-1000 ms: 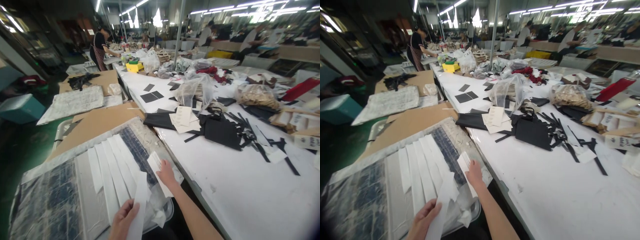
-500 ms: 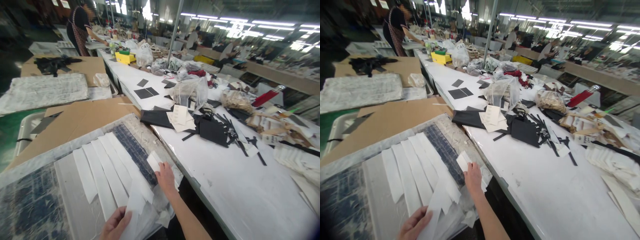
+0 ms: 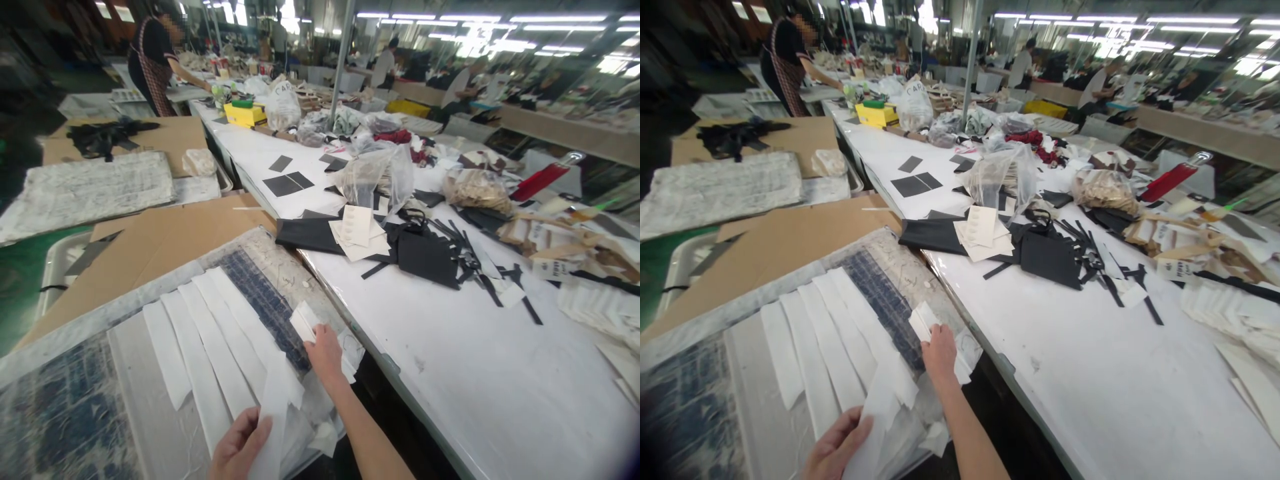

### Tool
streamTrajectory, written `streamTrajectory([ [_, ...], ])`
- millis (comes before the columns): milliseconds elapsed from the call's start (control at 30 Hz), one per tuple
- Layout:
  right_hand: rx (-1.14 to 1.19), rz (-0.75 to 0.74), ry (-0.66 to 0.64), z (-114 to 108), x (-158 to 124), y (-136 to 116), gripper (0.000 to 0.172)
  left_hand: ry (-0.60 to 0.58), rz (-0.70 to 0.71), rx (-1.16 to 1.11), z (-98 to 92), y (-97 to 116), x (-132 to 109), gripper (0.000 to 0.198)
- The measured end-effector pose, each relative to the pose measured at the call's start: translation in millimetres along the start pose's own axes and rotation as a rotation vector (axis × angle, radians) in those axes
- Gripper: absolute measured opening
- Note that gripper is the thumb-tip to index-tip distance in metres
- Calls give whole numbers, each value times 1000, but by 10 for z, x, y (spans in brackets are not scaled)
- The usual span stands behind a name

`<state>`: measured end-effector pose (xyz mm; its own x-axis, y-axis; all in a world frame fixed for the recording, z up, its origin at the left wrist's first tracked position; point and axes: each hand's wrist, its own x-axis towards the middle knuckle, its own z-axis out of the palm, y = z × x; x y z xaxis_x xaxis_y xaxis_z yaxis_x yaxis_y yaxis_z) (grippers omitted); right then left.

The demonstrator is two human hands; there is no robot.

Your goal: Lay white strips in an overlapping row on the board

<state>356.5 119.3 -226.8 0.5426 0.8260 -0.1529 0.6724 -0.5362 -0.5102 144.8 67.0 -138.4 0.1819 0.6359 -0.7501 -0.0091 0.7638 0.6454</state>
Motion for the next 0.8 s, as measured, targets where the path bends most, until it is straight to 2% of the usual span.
streamTrajectory([
  [100,147,-7,-40,-61,-11,2,7,12,19,-5,41,-7,15,55],
  [200,340,-3,-95,-235,-53,15,7,9,36,-4,87,-5,36,54],
  [300,564,46,-150,-579,-150,105,9,-36,64,10,195,12,72,51],
  [400,751,88,-177,-1052,-328,314,13,-130,115,98,444,65,149,50],
  [467,918,126,-186,-1363,-484,495,17,-212,186,217,714,138,232,49],
  [567,1308,254,-197,-1712,-742,752,22,-331,321,395,1268,285,417,43],
  [633,1476,330,-187,-1850,-904,874,25,-407,408,470,1695,361,584,39],
  [700,1545,364,-166,-1932,-1045,941,25,-467,494,525,2107,387,775,35],
  [800,1616,373,-153,-1989,-1204,951,25,-522,532,587,2548,358,1019,30],
])
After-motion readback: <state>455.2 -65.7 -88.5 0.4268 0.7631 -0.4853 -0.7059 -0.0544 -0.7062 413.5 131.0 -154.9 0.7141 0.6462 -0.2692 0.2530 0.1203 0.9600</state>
